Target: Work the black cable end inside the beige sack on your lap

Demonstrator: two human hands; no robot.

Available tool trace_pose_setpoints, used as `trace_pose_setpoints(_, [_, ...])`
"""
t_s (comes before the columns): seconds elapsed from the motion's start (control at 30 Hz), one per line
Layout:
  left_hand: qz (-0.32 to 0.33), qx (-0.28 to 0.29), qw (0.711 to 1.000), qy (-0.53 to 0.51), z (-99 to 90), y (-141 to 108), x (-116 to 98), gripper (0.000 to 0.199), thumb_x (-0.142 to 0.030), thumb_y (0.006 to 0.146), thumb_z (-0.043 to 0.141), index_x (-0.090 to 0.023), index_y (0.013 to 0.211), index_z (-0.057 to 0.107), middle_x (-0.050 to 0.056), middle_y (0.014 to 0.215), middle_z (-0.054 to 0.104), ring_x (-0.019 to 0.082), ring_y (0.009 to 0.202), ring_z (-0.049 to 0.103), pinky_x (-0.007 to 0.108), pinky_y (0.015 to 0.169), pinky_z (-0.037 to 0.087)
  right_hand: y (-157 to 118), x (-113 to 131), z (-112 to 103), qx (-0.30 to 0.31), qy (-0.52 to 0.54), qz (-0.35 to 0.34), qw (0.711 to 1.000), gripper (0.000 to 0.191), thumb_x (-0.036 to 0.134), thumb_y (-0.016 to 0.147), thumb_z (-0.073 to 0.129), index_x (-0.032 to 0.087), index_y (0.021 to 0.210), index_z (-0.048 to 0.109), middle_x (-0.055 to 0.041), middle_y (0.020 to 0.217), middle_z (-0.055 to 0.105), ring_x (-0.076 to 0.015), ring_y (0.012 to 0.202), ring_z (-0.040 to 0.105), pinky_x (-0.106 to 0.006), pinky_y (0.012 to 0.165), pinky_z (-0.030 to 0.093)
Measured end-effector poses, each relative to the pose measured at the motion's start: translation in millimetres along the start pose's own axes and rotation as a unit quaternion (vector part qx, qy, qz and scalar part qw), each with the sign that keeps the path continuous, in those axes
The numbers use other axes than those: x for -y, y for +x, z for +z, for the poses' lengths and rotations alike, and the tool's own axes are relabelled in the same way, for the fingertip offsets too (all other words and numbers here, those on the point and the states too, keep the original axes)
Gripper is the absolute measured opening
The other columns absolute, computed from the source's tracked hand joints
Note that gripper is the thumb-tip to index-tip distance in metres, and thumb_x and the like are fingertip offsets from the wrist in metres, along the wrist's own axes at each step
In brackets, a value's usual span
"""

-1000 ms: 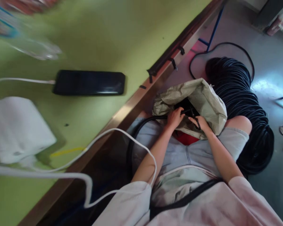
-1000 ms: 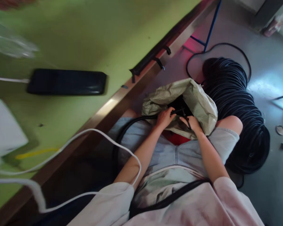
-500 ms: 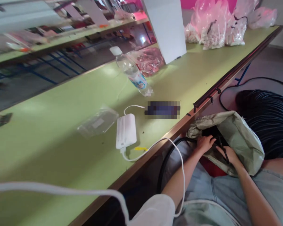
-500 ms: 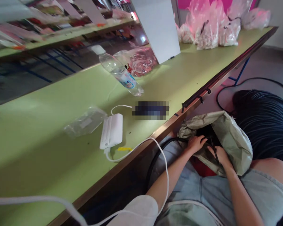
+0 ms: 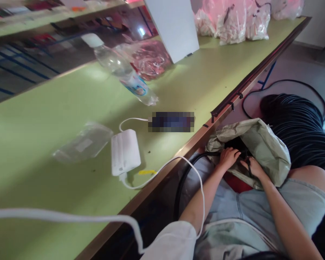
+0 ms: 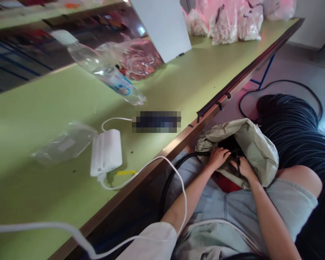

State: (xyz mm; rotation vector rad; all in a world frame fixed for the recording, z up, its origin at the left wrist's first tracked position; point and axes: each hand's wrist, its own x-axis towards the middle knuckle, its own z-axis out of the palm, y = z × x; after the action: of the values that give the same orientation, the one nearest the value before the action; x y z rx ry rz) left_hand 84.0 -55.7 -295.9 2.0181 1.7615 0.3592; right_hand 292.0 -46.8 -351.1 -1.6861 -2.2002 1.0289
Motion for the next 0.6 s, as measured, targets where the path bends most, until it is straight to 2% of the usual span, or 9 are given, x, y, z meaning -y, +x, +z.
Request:
trace_pose_setpoints(0.13, [0.005,0.033,0.999,0.018,-1.8,1.9,4.6,0.028,-0.041,0.103,0.06,-0.023,0.111,0.079,0.009,0.111,0.074,0.026,0.111,0.065,0.039,0.1,0.05,-3.9,6.0,-7.9,0.111,-0.019,0.089,0.99,0.054,0.061,0.099,0.053,0.018,0.072,0.072,-0.0121,0.077,0.075,-0.0271,0.079,0.072,-0.032,0.073,0.05])
trace_pose_setpoints(0.2, [0.001,0.038,0.999,0.022,-0.8,1.9,6.3,0.027,-0.041,0.102,0.062,-0.022,0.111,0.08,0.008,0.109,0.074,0.026,0.11,0.065,0.039,0.101,0.049,-5.3,7.9,-9.7,0.128,-0.006,0.12,0.985,0.057,0.062,0.1,0.053,0.019,0.068,0.071,-0.0103,0.073,0.074,-0.025,0.074,0.072,-0.03,0.069,0.047])
trace_pose_setpoints(0.3, [-0.007,0.03,0.999,0.022,2.8,0.5,9.2,0.027,-0.037,0.1,0.066,-0.023,0.12,0.077,0.008,0.114,0.074,0.026,0.113,0.065,0.038,0.1,0.051,-7.0,8.8,-7.1,0.082,-0.009,0.126,0.989,0.056,0.064,0.099,0.055,0.018,0.072,0.073,-0.0102,0.075,0.074,-0.0237,0.073,0.071,-0.029,0.066,0.044])
trace_pose_setpoints(0.4, [-0.01,0.02,1.0,0.017,5.8,0.0,13.7,0.032,-0.03,0.098,0.069,-0.023,0.129,0.073,0.009,0.119,0.073,0.026,0.115,0.065,0.038,0.101,0.052,-7.0,6.9,-2.6,0.027,-0.024,0.097,0.995,0.049,0.061,0.098,0.059,0.017,0.082,0.074,-0.0122,0.086,0.076,-0.0244,0.08,0.071,-0.029,0.068,0.045])
trace_pose_setpoints(0.5, [0.0,0.035,0.999,0.016,5.0,1.4,17.3,0.034,-0.03,0.097,0.07,-0.022,0.13,0.073,0.01,0.119,0.074,0.027,0.115,0.066,0.039,0.102,0.052,-5.4,3.7,-0.5,0.008,-0.024,0.069,0.997,0.045,0.057,0.097,0.061,0.016,0.084,0.074,-0.0137,0.094,0.074,-0.0258,0.087,0.07,-0.032,0.076,0.049])
trace_pose_setpoints(0.6, [0.016,0.054,0.998,0.015,1.7,1.3,17.7,0.034,-0.03,0.099,0.068,-0.022,0.132,0.073,0.01,0.119,0.074,0.028,0.115,0.067,0.039,0.1,0.053,-4.8,4.3,0.2,-0.002,-0.003,0.057,0.998,0.042,0.056,0.096,0.062,0.017,0.085,0.074,-0.0128,0.092,0.072,-0.0258,0.086,0.069,-0.033,0.078,0.052])
